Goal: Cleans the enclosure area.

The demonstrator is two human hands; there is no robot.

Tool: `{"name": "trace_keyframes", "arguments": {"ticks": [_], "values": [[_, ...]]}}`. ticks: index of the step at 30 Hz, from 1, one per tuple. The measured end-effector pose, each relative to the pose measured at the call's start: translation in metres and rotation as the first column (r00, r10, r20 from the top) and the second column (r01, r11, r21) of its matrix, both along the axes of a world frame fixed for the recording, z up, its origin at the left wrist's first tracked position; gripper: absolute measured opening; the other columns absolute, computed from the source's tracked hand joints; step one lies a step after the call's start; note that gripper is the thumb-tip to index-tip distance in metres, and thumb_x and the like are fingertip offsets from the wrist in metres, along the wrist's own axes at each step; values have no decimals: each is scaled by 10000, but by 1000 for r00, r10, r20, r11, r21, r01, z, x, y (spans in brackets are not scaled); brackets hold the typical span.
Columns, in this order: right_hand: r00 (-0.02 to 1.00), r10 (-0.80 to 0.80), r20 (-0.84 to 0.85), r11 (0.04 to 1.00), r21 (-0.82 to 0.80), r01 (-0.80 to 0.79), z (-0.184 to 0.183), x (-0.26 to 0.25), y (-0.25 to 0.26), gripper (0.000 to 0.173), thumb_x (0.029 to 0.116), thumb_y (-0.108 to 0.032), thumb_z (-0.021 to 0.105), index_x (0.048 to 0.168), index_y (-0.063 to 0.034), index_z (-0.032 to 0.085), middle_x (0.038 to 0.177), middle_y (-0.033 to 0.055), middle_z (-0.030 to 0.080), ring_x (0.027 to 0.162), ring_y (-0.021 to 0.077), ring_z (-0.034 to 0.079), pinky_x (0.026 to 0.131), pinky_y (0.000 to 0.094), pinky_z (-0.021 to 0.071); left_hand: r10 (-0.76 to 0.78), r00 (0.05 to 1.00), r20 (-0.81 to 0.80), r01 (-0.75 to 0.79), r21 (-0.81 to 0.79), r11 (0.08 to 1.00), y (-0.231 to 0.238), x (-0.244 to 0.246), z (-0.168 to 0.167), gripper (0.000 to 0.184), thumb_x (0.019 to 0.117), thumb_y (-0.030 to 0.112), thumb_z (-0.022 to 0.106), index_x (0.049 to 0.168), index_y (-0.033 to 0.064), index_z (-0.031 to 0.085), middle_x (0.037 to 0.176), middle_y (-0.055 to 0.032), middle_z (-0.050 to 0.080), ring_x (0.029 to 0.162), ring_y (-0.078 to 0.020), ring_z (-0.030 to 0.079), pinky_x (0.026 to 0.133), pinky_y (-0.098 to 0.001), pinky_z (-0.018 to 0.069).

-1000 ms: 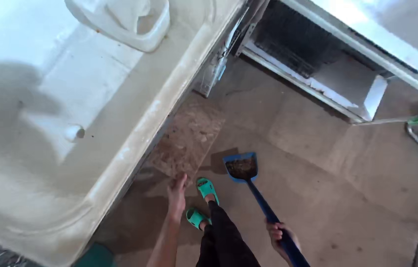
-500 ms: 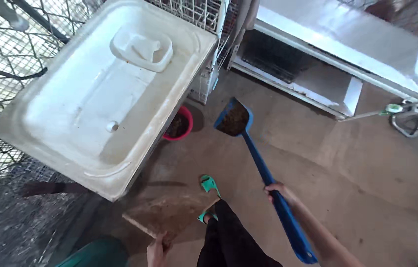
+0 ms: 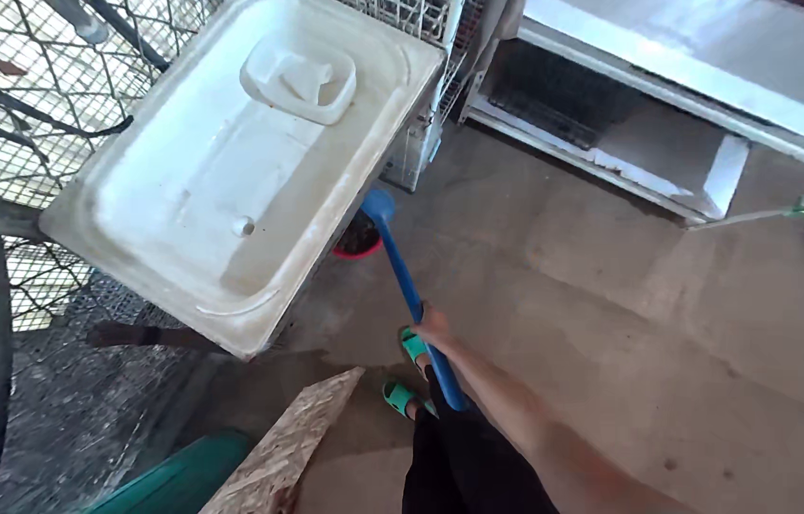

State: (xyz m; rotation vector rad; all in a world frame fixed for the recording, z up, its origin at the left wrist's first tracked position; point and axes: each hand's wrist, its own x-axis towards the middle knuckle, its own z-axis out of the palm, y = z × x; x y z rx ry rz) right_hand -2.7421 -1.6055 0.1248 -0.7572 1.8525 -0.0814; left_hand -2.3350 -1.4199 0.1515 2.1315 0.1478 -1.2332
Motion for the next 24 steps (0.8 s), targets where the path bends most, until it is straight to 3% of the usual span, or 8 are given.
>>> {"name": "trace_keyframes", "arguments": {"ticks": [1,4,6,12,18,24], "values": [[996,70,-62,997,19,-69,-10,5,-1,770,881,-195,759,1541,-53,388,1343,243,617,1206,396,639,998,582,528,40,999,-2,-40,-30,999,0,3,0,177,1060,172,462,1147,24,503,888,-53,549,739,-114,602,690,-274,568],[971,177,-160,982,91,-164,-25,16,-5,802,910,-192,716,1588,-86,301,1304,226,648,1185,387,661,975,561,545,115,993,-37,-118,-93,989,2,3,7,68,1044,140,472,1007,94,507,760,0,561,631,-69,594,620,-221,566],[957,210,-201,975,119,-189,-28,22,-9,817,915,-176,692,1605,-111,260,1282,206,664,1161,372,676,957,543,554,162,984,-77,-169,-104,980,5,-3,12,132,1041,119,465,918,125,511,675,32,556,569,-46,579,582,-187,553],[932,254,-260,967,100,-235,-35,24,-19,872,898,-126,685,1629,-148,210,1306,205,652,1145,378,682,935,549,561,219,965,-142,-236,-118,965,0,-30,26,174,1054,118,424,913,112,525,696,19,592,606,-53,619,605,-187,567],[924,291,-249,956,105,-272,-35,23,-12,877,913,-132,675,1640,-164,187,1344,207,626,1158,377,675,942,540,560,180,962,-207,-213,-147,966,-8,-49,31,262,1059,101,382,851,108,542,638,27,598,550,-42,607,561,-171,556],[923,295,-248,955,110,-276,-65,32,-4,902,924,-94,662,1655,-157,136,1422,234,555,1181,392,658,951,533,559,150,967,-205,-178,-127,976,-5,-68,37,237,1057,80,390,887,104,554,691,24,638,600,-38,639,598,-171,570]]}}
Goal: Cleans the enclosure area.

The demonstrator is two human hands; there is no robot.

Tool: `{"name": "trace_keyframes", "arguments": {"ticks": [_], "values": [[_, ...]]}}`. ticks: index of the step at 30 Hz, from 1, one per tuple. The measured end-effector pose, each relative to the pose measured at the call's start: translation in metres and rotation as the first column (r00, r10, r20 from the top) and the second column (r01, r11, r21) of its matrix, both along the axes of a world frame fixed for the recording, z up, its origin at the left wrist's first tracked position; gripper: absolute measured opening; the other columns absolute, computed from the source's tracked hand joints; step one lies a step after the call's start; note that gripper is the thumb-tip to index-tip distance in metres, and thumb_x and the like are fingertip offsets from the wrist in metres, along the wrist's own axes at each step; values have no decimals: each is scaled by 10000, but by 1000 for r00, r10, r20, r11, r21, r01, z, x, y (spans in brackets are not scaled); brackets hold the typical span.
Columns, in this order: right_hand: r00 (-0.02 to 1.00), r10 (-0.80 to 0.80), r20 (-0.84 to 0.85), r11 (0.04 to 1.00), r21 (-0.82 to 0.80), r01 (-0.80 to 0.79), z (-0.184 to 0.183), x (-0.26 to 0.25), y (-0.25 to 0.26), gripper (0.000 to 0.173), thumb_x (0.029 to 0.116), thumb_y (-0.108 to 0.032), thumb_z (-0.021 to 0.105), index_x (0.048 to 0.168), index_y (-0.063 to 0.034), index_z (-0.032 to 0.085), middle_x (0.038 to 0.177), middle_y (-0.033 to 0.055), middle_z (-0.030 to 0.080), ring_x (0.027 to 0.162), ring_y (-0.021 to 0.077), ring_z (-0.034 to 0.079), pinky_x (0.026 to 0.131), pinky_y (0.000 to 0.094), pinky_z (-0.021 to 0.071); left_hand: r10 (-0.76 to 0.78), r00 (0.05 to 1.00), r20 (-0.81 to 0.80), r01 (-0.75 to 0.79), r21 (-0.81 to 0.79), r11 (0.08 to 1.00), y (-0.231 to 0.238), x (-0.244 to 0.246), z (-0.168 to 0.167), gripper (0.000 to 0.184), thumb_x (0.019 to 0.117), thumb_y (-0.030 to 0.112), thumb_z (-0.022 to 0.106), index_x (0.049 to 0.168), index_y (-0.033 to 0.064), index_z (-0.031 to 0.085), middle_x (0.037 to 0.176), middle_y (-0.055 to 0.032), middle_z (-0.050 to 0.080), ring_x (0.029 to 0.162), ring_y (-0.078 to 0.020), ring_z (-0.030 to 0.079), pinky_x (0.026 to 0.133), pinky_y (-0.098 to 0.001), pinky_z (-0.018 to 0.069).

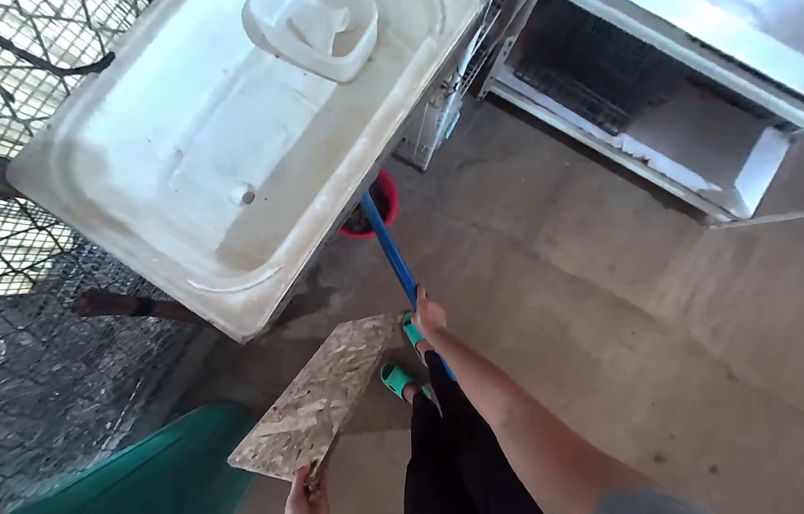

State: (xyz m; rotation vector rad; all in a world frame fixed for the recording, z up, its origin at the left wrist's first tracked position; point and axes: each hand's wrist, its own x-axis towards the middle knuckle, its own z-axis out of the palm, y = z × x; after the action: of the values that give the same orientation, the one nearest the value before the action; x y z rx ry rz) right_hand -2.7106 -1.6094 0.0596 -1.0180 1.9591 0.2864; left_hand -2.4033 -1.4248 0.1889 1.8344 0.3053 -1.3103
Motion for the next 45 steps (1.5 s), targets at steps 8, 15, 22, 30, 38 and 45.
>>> {"name": "trace_keyframes", "arguments": {"ticks": [8,15,22,30,38,45], "values": [[1000,-1,19,1000,-28,2,12,-8,-10,862,918,-82,649,1641,-161,186,1360,228,604,1156,399,670,927,561,566,-89,995,36,89,-7,996,12,-8,-5,192,1034,34,417,917,87,559,747,15,655,670,-58,662,660,-203,586],[998,42,42,999,-10,-41,22,-21,-21,842,911,-91,676,1622,-149,227,1326,210,636,1161,393,672,935,569,560,-183,982,46,184,-20,983,6,-18,12,203,1021,9,423,897,74,570,735,7,676,669,-67,679,669,-219,598],[924,-312,220,943,-51,330,77,-100,37,890,869,-100,778,1605,-77,278,1342,309,592,1211,455,614,1012,613,497,-230,973,13,230,-119,966,-22,-48,33,229,991,-37,421,898,74,598,749,3,727,673,-83,715,665,-245,620],[350,-748,564,502,135,854,136,-190,120,463,942,70,529,1371,-40,391,736,16,551,506,88,533,472,251,501,-216,970,-109,166,-349,922,-116,-117,10,292,991,30,359,866,117,608,739,39,703,666,-37,688,636,-194,591],[100,-781,617,366,322,873,112,-231,179,397,841,-44,510,1226,-106,435,609,-63,531,458,32,524,439,199,477,-242,956,-166,143,-459,877,-213,-177,-87,158,1028,9,384,1098,46,521,917,2,685,842,-72,699,800,-245,605],[-272,-765,583,190,608,771,62,-225,206,423,795,-132,667,1208,-129,577,740,-7,670,576,70,648,527,205,558,-539,836,-104,539,-38,842,-312,-157,-291,446,1052,192,577,1427,-23,465,1287,-219,575,999,-247,620,859,-376,542]]}}
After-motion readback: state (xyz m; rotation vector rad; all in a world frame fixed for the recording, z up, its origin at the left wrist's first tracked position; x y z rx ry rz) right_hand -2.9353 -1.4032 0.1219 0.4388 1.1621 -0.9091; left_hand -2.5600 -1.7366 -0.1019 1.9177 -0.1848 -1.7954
